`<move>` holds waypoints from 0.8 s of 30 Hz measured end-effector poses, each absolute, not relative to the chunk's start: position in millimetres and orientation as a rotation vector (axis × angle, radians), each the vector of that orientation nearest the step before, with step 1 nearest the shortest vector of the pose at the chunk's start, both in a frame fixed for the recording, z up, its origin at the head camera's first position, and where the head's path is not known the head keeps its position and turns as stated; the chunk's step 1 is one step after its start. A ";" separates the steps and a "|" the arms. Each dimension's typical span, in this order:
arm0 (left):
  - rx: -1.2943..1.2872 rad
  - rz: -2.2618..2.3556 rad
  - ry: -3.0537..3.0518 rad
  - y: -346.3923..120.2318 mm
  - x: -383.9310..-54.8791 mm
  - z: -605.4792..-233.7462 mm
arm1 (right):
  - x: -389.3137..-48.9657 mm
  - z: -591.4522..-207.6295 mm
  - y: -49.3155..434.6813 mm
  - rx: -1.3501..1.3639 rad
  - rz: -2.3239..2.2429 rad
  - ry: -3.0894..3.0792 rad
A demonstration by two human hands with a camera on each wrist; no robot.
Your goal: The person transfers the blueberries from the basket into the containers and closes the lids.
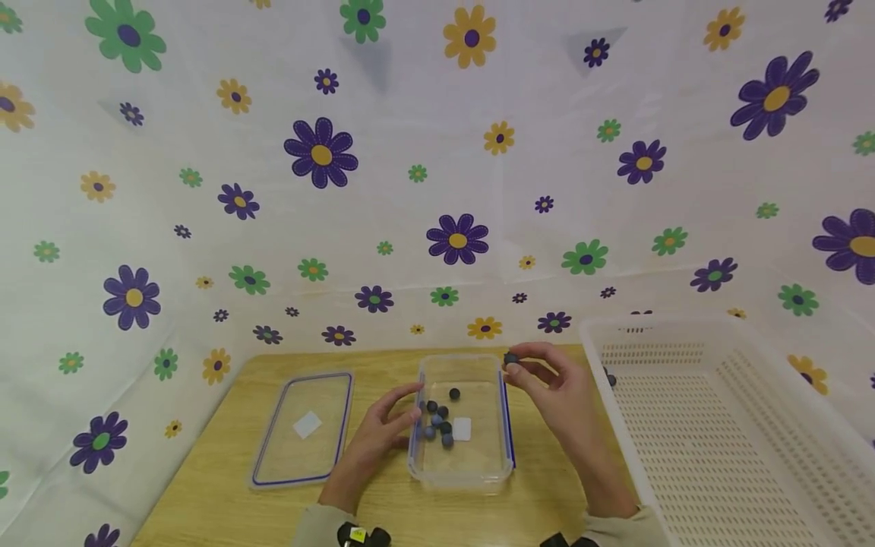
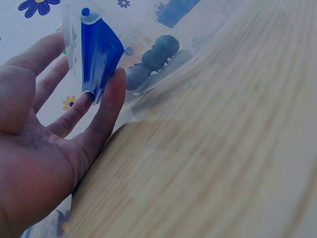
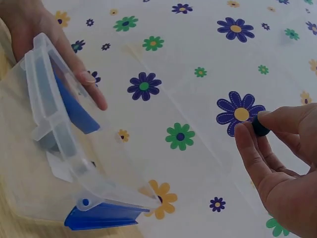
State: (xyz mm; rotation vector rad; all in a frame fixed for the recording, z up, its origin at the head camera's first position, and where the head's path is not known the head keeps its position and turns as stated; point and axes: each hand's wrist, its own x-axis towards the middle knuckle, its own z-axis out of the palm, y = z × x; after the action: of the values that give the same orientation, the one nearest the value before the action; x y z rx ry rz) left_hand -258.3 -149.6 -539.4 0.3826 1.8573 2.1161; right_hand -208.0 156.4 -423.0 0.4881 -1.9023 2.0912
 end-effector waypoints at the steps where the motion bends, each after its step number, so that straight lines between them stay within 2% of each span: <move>1: 0.377 2.115 1.856 -149.4 -258.1 -539.2 | -209.4 -426.8 154.9 0.475 2.100 -1.902; 11: 0.397 2.117 1.859 -145.2 -260.5 -541.8 | -220.8 -463.7 141.6 0.382 2.120 -1.960; 18: 0.389 2.126 1.858 -147.0 -259.8 -543.8 | -223.7 -482.0 128.0 0.444 2.147 -1.981; 24: 0.385 2.119 1.872 -147.6 -257.9 -540.9 | -223.7 -490.9 119.8 0.449 1.999 -2.167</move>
State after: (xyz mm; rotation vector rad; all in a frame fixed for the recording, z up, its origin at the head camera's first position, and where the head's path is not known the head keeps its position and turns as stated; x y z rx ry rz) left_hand -257.9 -147.6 -540.9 0.3852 1.8719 2.1190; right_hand -223.7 119.8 -490.9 0.4486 -2.1665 1.9993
